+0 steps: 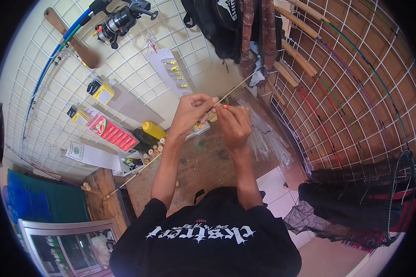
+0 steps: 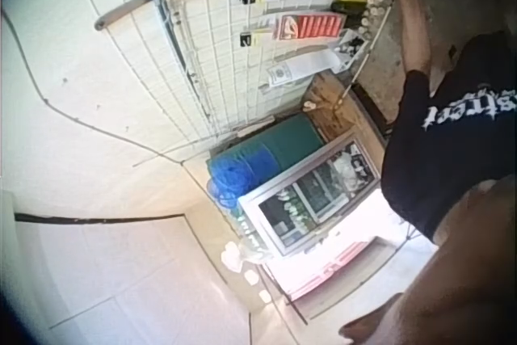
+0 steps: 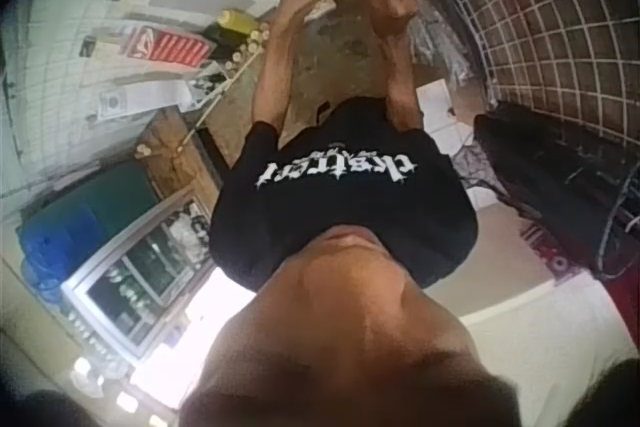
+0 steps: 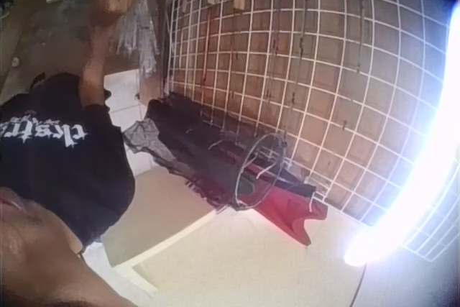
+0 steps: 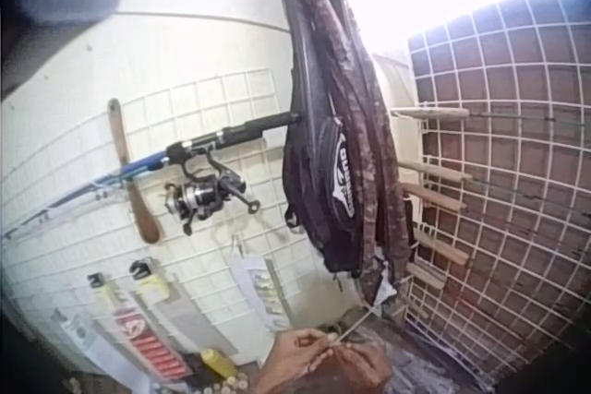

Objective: Assemble components of a fishing rig by threading a float and beads onto a fishing line.

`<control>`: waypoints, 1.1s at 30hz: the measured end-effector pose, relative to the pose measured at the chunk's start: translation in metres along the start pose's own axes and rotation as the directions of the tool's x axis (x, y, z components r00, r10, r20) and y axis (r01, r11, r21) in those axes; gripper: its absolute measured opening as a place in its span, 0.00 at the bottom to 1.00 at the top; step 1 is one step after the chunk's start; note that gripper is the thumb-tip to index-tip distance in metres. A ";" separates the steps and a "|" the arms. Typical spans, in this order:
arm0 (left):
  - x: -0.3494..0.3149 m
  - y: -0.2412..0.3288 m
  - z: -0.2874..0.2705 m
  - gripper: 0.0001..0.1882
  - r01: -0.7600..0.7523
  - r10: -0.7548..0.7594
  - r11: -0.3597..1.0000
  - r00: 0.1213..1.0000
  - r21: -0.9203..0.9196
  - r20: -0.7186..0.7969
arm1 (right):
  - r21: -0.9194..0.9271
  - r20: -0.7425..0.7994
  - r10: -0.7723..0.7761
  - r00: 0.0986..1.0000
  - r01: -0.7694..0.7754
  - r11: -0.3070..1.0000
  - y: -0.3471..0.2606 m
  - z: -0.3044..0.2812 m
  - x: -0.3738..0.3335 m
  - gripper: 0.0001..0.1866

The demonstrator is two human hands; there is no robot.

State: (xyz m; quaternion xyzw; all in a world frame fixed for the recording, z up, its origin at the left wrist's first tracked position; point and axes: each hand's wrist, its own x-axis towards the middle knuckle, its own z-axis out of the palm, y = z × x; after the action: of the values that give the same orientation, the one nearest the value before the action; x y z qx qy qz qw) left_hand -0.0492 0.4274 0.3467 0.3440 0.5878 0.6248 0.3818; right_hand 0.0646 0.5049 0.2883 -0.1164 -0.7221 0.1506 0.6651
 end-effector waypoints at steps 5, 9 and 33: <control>0.000 -0.002 0.000 0.13 -0.018 0.018 1.000 1.000 0.025 0.002 | 0.043 0.004 0.036 0.999 -0.036 0.998 -0.001 0.001 0.003 0.12; 0.001 -0.005 0.001 0.12 -0.037 0.037 0.999 0.999 0.024 0.005 | 0.119 0.042 0.128 0.991 -0.132 0.984 0.001 0.001 0.002 0.10; 0.000 -0.003 0.000 0.10 -0.096 0.095 0.995 0.995 -0.016 -0.024 | 0.296 0.109 0.329 0.938 -0.347 0.890 0.002 0.004 -0.004 0.08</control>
State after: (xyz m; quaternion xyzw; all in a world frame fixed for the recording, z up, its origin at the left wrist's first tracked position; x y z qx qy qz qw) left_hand -0.0488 0.4270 0.3434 0.3611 0.5698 0.6512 0.3475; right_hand 0.0609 0.5054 0.2839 -0.1297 -0.6765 0.3788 0.6181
